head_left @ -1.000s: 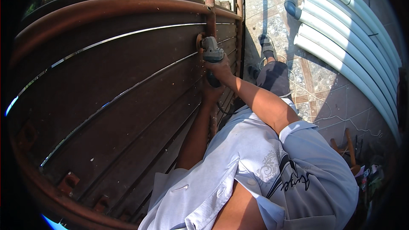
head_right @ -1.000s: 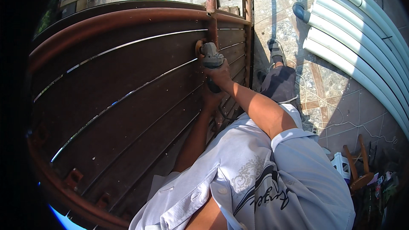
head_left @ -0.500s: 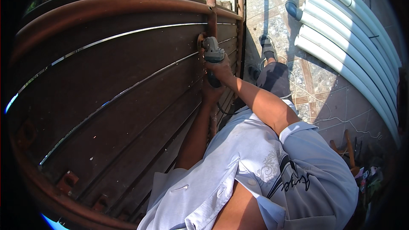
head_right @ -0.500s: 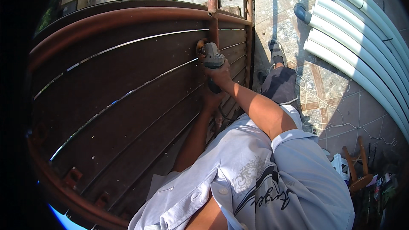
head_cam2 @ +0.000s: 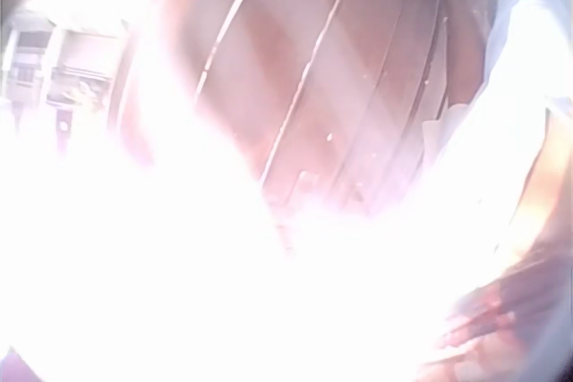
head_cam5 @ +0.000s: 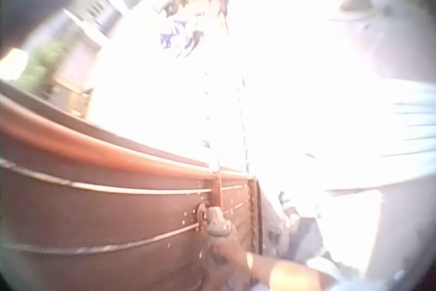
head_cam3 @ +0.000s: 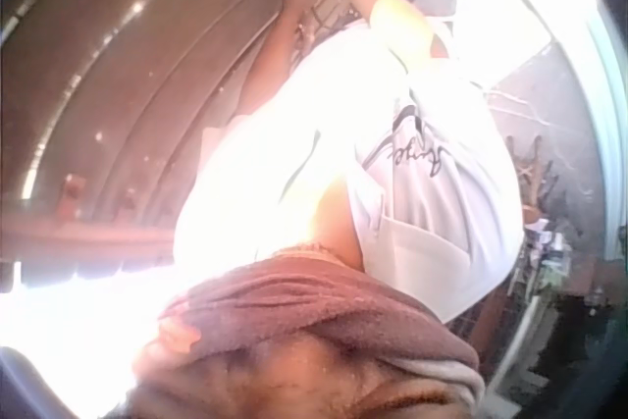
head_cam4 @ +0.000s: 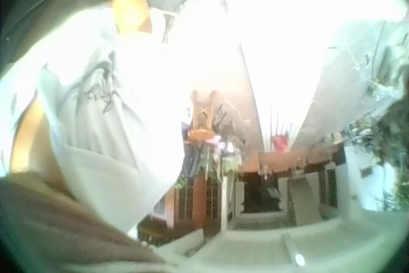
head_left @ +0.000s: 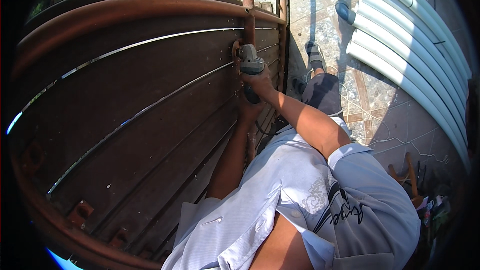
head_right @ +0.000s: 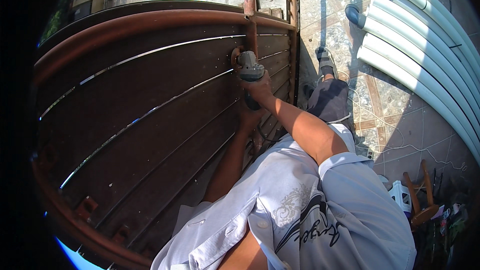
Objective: The person cuts and grinds metal on a gate using an angle grinder.
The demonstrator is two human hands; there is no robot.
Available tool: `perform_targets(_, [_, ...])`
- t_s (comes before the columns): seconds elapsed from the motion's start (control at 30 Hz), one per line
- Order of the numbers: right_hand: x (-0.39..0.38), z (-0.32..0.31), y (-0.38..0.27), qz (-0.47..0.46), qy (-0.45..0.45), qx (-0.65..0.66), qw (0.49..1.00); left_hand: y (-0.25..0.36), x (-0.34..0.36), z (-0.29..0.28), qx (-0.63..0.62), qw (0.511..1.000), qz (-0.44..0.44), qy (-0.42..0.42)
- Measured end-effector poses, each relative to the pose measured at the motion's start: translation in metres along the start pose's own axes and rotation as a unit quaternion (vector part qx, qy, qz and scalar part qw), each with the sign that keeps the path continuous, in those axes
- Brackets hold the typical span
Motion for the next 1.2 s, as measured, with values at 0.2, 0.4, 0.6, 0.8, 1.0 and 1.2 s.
perform_targets(0.2, [-0.015, 0.003, -0.019, 0.007, -0.005, -0.012, 1.000, -0.010, -0.001, -0.009, 0.060, 0.994, 0.057, 0.070])
perform_targets(0.4, [-0.007, 0.002, -0.010, 0.006, -0.004, 0.002, 1.000, -0.011, 0.000, -0.005, 0.035, 0.999, 0.000, 0.028])
perform_targets(0.6, [-0.004, 0.002, -0.009, -0.015, -0.003, 0.007, 1.000, -0.004, -0.001, -0.005, 0.051, 0.998, 0.002, 0.024])
perform_targets(0.8, [-0.012, 0.004, -0.016, 0.008, -0.021, 0.021, 1.000, -0.013, -0.002, -0.007, 0.038, 0.999, -0.018, 0.020])
perform_targets(1.0, [-0.007, 0.003, -0.011, 0.006, -0.008, 0.020, 1.000, -0.010, -0.001, -0.005, 0.059, 0.998, -0.009, 0.024])
perform_targets(1.2, [-0.012, 0.002, -0.016, 0.006, -0.003, 0.001, 1.000, -0.010, -0.002, -0.007, 0.062, 0.997, 0.013, 0.041])
Point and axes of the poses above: each hand's wrist, its own x-axis towards the middle knuckle, its own z-axis out of the palm, y = z × x, the point moved 8 cm from there along x, towards the middle knuckle, and after that the axes turned 1 degree about y, right-handed, at the moved point
